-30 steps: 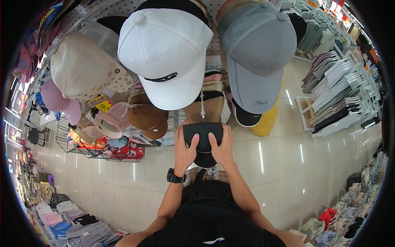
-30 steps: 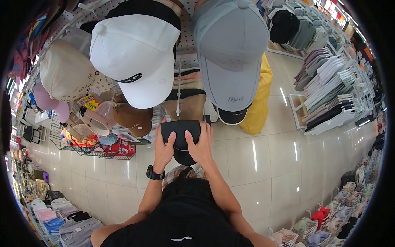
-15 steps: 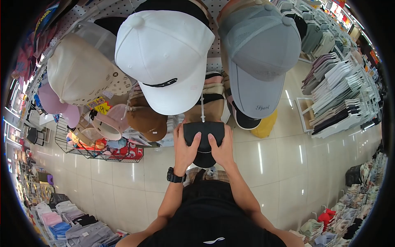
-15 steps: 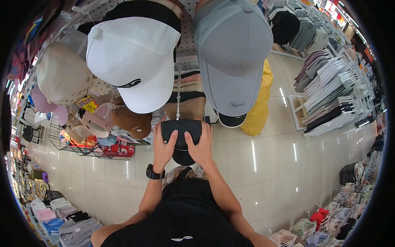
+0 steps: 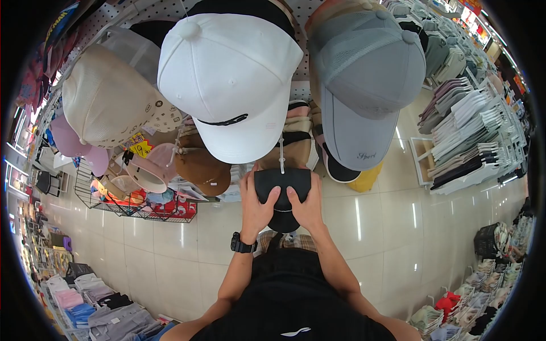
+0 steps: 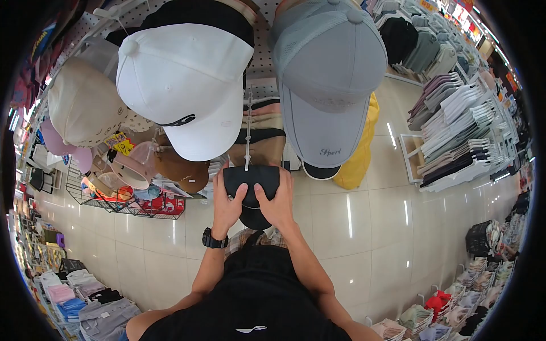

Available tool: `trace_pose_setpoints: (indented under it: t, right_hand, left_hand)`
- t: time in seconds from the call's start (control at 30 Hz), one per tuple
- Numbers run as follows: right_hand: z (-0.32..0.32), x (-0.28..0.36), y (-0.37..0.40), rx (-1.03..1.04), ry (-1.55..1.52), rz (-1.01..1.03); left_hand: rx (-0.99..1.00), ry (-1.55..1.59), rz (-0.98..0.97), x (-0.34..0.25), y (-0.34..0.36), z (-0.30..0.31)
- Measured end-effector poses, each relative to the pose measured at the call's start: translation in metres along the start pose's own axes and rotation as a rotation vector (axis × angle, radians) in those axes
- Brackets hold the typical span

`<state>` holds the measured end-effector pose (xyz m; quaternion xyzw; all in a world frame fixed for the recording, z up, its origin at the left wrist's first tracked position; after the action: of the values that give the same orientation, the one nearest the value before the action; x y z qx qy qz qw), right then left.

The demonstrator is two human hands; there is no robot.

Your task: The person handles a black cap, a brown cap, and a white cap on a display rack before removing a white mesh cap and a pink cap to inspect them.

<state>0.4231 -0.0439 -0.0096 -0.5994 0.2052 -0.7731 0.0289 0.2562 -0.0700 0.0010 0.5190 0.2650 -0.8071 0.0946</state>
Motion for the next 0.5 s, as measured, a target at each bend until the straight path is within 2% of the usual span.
trace_pose_setpoints:
  t: [0.13,0.2,0.5]
  right_hand:
    - [0.001,-0.002,-0.001,-0.003,-0.02,-0.041]
    - [0.002,-0.002,-0.002,0.001,-0.007,-0.031]
    - [0.004,0.005,-0.007,0.023,0.032,0.029]
  left_hand:
    - [0.007,-0.057,-0.06,-0.009,0.003,0.003]
    - [0.023,-0.045,0.0,-0.01,0.003,0.003]
    - [0.026,-0.053,0.025,-0.012,0.001,0.002]
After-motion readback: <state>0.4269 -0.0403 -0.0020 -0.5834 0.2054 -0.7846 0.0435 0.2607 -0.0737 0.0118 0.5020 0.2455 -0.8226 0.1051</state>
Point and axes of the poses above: each hand's wrist, its own y-axis away from the middle knuckle, its own z-axis out of the back of the hand, x = y × z, the point moved 1 cm from there along -y, towards the middle knuckle, and after that the axes turned 13 degrees about -x, right-handed, at the moved point
